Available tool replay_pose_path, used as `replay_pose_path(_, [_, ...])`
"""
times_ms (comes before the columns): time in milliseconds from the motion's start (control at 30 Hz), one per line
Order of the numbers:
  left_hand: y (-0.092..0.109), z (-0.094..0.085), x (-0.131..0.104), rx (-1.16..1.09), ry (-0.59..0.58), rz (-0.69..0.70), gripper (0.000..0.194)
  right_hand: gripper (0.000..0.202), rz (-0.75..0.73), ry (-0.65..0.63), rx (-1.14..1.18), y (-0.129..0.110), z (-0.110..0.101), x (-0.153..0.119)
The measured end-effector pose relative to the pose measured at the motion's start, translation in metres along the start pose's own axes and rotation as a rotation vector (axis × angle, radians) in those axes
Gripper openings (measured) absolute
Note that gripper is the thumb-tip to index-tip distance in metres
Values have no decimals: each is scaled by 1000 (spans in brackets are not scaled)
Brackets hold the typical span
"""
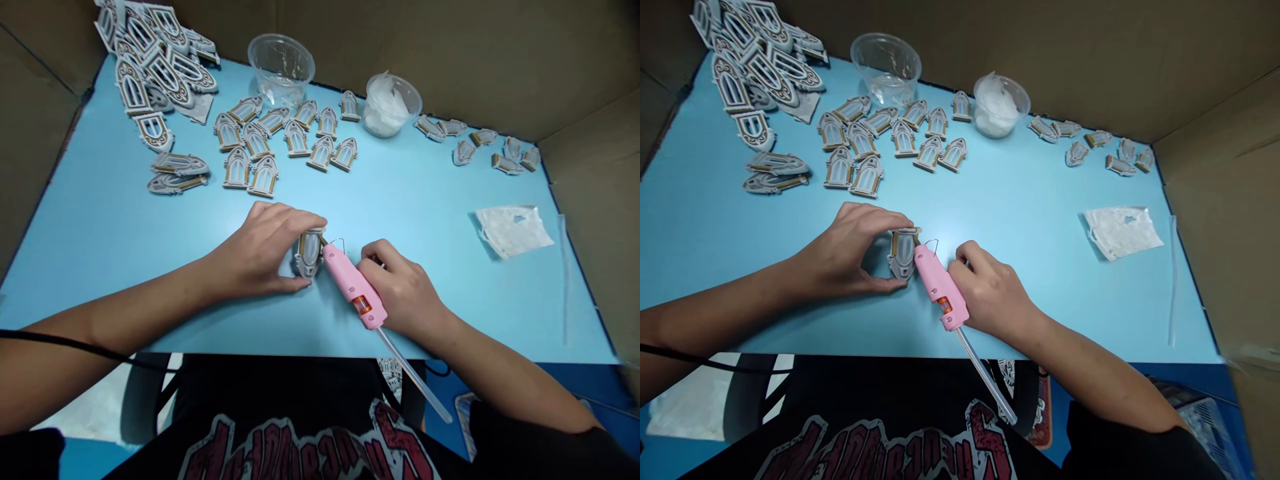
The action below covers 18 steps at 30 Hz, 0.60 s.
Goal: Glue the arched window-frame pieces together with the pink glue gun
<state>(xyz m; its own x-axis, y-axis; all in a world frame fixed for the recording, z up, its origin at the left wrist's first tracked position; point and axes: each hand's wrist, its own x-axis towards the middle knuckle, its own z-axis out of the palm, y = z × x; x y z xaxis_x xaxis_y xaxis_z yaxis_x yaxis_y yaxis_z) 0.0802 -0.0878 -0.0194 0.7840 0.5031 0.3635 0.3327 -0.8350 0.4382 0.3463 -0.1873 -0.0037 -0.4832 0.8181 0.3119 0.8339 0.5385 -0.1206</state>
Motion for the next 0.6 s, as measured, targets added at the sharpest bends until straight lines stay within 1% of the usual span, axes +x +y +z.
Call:
replay_pose_path(233, [-1, 2, 1, 51, -21, 28, 63, 17, 17, -67, -15, -3, 1, -1])
replay_pose_path(300, [-2, 2, 1, 70, -25, 44, 61, 16, 51, -101, -24, -3, 0, -1])
replay_pose_path(367, [-1, 2, 0, 71, -29, 39, 62, 13, 174, -119, -92, 2, -1, 0])
replay_pose_path(467, [-1, -2, -1, 21, -11, -26, 69, 14, 412, -113, -247, 17, -4, 3])
replay_pose_path(533, [-2, -3, -2, -47, -14, -88, 77, 14, 474, -101, -283, 28, -5, 4])
replay_pose_path(600, [-6, -3, -2, -131, -55, -116, 82, 13, 479, -78, -272, 35, -5, 5])
